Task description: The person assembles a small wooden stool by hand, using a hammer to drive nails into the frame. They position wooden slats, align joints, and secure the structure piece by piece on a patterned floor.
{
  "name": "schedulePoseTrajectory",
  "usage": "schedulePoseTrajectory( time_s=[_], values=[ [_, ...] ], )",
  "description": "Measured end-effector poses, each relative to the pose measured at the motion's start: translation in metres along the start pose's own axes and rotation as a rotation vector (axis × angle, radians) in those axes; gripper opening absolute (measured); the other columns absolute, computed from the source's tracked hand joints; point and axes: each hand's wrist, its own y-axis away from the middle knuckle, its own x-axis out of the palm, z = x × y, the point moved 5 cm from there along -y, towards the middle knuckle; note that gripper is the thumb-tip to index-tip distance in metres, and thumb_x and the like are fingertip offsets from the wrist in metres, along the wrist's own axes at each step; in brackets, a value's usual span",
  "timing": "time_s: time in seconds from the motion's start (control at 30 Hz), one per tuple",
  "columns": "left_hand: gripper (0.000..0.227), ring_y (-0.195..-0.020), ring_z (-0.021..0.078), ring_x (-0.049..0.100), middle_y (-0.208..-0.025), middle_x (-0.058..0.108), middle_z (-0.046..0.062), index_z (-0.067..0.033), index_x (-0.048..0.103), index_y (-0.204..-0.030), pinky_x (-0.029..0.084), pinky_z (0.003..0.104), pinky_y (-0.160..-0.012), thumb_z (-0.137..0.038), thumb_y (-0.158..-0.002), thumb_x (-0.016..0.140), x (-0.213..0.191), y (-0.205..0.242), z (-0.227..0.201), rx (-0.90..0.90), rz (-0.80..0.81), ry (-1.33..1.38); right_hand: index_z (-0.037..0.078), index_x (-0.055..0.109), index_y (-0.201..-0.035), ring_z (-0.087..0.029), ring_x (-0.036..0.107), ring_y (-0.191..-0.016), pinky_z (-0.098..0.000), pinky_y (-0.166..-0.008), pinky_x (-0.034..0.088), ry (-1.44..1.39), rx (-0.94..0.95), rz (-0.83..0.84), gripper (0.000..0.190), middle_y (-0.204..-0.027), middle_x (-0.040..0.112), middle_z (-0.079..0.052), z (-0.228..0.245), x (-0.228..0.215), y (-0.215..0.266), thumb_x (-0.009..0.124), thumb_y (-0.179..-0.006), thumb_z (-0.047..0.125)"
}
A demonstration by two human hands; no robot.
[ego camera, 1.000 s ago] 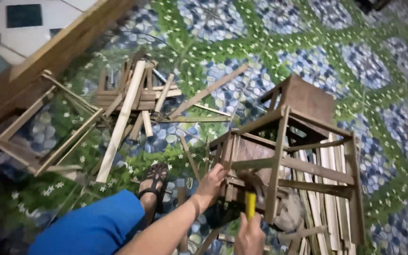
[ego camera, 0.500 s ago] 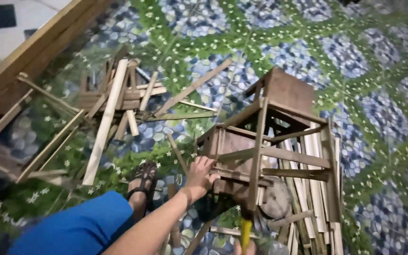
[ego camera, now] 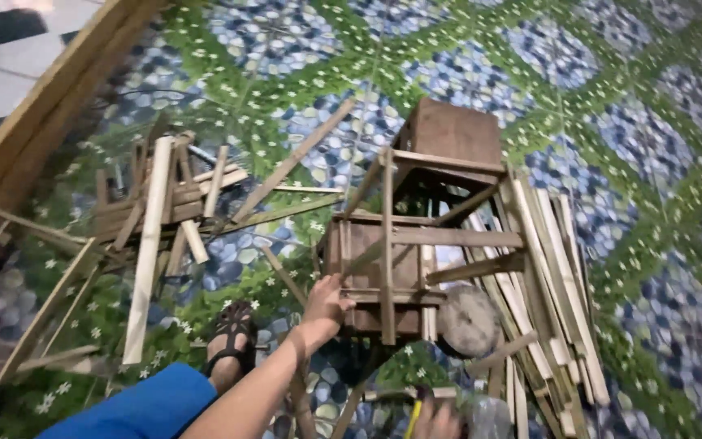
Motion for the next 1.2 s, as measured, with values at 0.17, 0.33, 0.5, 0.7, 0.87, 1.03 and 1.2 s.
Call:
schedulePoseTrajectory(
  time_s=[0.17, 0.33, 0.5, 0.7, 0.87, 1.03, 1.2],
  values=[
    [0.046, -0.103, 0.0441, 0.067, -0.097, 0.071, 0.015, -0.0123, 0.064, -0.105, 0.055, 0.052, -0.085, -0.034, -0.073, 0.09, 0.007, 0.0, 0.016, -0.065, 0.014, 0.248, 0.015, 0.07, -0.121, -0.043, 0.067, -0.107, -0.054, -0.097, 0.052, -0.136, -0.078, 0.105, 0.039, -0.101, 0.073, -0.018, 0.244, -0.107, -0.074, 0.064, -0.098, 0.045],
    [0.041, -0.101, 0.0337, 0.073, -0.095, 0.078, 0.011, -0.0133, 0.073, -0.095, 0.057, 0.045, -0.083, -0.035, -0.066, 0.093, -0.005, 0.004, 0.008, -0.203, 0.07, 0.291, 0.008, 0.055, -0.133, -0.049, 0.066, -0.112, -0.0603, -0.095, 0.055, 0.072, -0.15, 0.158, 0.061, -0.111, 0.066, -0.028, 0.272, -0.074, -0.111, 0.079, -0.086, 0.039],
    [0.037, -0.103, 0.0268, 0.074, -0.095, 0.079, 0.004, -0.0197, 0.074, -0.094, 0.057, 0.041, -0.084, -0.038, -0.067, 0.093, 0.016, -0.001, 0.01, -0.291, 0.162, 0.304, 0.008, 0.054, -0.123, -0.04, 0.057, -0.106, -0.0518, -0.1, 0.044, -0.217, 0.144, 0.404, 0.051, -0.113, 0.053, -0.02, 0.3, -0.109, -0.117, 0.068, -0.09, 0.044],
    [0.046, -0.094, 0.0299, 0.073, -0.102, 0.076, 0.016, -0.0029, 0.072, -0.109, 0.06, 0.042, -0.078, -0.016, -0.069, 0.092, 0.005, 0.011, 0.008, -0.464, 0.101, 0.673, 0.008, 0.053, -0.109, -0.051, 0.062, -0.113, -0.0615, -0.096, 0.047, -0.025, -0.038, 0.405, 0.027, -0.104, 0.062, -0.025, 0.31, -0.115, -0.115, 0.06, -0.096, 0.031],
    [0.057, -0.076, 0.0323, 0.074, -0.098, 0.071, 0.025, 0.0059, 0.067, -0.12, 0.065, 0.046, -0.064, -0.003, -0.071, 0.094, 0.008, 0.018, 0.036, -0.619, -0.062, 1.046, 0.001, 0.058, -0.116, -0.05, 0.061, -0.12, -0.0606, -0.101, 0.048, -0.065, -0.021, 0.378, 0.032, -0.114, 0.066, -0.032, 0.31, -0.102, -0.085, 0.065, -0.093, 0.023],
    [0.058, -0.07, 0.0319, 0.076, -0.09, 0.072, 0.019, 0.0051, 0.069, -0.122, 0.067, 0.045, -0.063, -0.01, -0.073, 0.095, 0.034, 0.025, 0.074, -0.69, -0.048, 1.124, 0.001, 0.048, -0.141, -0.044, 0.056, -0.133, -0.0584, -0.101, 0.052, -0.252, 0.142, 0.469, 0.047, -0.142, 0.058, -0.032, 0.31, -0.103, -0.066, 0.063, -0.101, 0.02],
    [0.056, -0.066, 0.0279, 0.07, -0.085, 0.067, 0.02, 0.0091, 0.07, -0.118, 0.066, 0.046, -0.058, -0.008, -0.072, 0.095, 0.016, 0.033, 0.055, -0.699, -0.07, 1.117, -0.004, 0.049, -0.141, -0.047, 0.056, -0.131, -0.0599, -0.099, 0.054, -0.31, 0.171, 0.482, 0.054, -0.141, 0.057, -0.034, 0.309, -0.103, -0.07, 0.071, -0.095, 0.015]
  ],
)
